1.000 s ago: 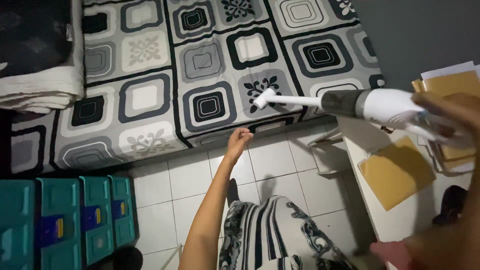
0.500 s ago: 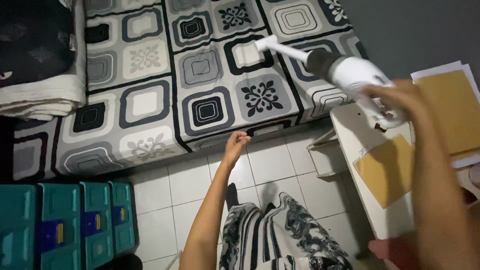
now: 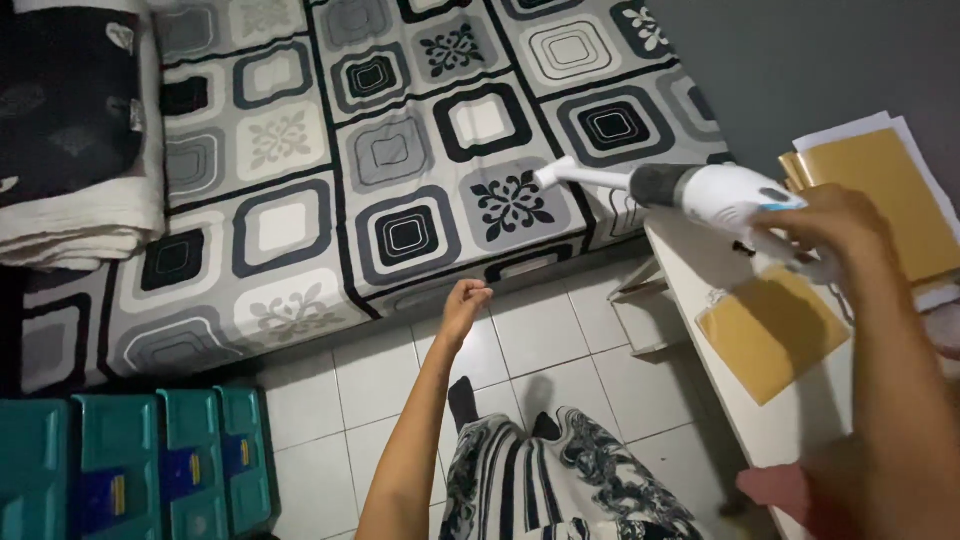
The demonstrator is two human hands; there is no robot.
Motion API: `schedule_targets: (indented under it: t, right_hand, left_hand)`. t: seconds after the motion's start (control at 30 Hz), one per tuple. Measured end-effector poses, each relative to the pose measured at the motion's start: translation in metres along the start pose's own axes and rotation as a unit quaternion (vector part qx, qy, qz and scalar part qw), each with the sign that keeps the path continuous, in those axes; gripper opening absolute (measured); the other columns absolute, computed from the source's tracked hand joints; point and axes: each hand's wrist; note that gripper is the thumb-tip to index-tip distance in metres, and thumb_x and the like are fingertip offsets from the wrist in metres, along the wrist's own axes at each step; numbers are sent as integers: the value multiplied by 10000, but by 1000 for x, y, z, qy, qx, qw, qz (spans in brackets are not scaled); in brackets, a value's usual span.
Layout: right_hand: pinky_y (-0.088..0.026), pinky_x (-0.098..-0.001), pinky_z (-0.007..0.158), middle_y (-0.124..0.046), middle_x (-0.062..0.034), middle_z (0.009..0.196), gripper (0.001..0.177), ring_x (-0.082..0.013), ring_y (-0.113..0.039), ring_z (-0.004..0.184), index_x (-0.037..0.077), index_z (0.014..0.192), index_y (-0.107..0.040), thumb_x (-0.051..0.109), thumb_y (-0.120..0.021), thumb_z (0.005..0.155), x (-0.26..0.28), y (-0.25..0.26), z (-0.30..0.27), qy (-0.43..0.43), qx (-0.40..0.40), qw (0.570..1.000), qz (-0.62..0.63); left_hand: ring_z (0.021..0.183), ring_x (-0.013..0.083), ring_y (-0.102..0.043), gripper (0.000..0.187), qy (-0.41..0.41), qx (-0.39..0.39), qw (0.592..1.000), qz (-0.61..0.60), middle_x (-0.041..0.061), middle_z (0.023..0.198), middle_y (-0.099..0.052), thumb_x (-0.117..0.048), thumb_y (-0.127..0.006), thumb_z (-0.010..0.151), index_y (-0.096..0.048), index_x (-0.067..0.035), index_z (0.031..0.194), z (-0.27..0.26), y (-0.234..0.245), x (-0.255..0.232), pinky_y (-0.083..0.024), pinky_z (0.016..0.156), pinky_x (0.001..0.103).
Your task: Assembling a handheld vacuum cleaner by attaching extension pipes and a floor head, then using it to vacuum the floor.
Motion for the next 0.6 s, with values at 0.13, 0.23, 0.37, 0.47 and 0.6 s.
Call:
schedule_targets:
  t: [0.13,0.23,0.37,0.47,0.6]
  right_hand:
    - [-586,-427,722,-782,-186,887,620,-314,-783,725,41,1015,-824,568,-859,690,-31,20,-3,-74,-3,993,-88]
    - [-599,-432,606,-791,-229,814,638,-312,-779,638,28,1003,-791,565,-889,671,-49,25,-4,-43,-79,993,-71]
    - [-557,-433,602,-734,-209,751,596,-292,-706,631,-8,888,-749,585,-800,851,-37,18,-22,-32,-95,995,10]
    - [-520,-393,573,-682,-143,822,502,-219,-647,645,-28,1002,-705,459,-815,953,-109,-72,49,-20,-49,965,257]
    - [-554,-304,536,-726,-92,830,254,-137,-685,650,37,1077,-697,158,-779,869,35,-71,-37,33,-88,927,363]
  left_hand:
    - [800,100,-594,264,8,5,1000,17,-3,897,-649,-122,-717,903,-604,-58,1133,-2,-23,-10,-470,699,264]
    - [810,101,-596,253,5,9,999,39,1,902,-661,-125,-713,908,-606,-65,1129,0,-29,-8,-483,723,261]
    - [847,121,-622,241,-9,37,999,17,19,935,-695,-132,-705,922,-609,-69,1133,2,-35,-8,-505,772,264]
    - [893,120,-628,249,-20,61,998,18,23,983,-720,-145,-688,932,-617,-63,1156,3,-45,-19,-501,809,262]
    - [953,111,-634,270,-34,114,993,11,24,1065,-747,-173,-647,956,-629,-64,1203,8,-82,-54,-484,847,253]
Point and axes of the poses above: each hand's wrist, its own z-axis towards the middle knuckle, its own y-axis out of the back of the hand, x = y × z
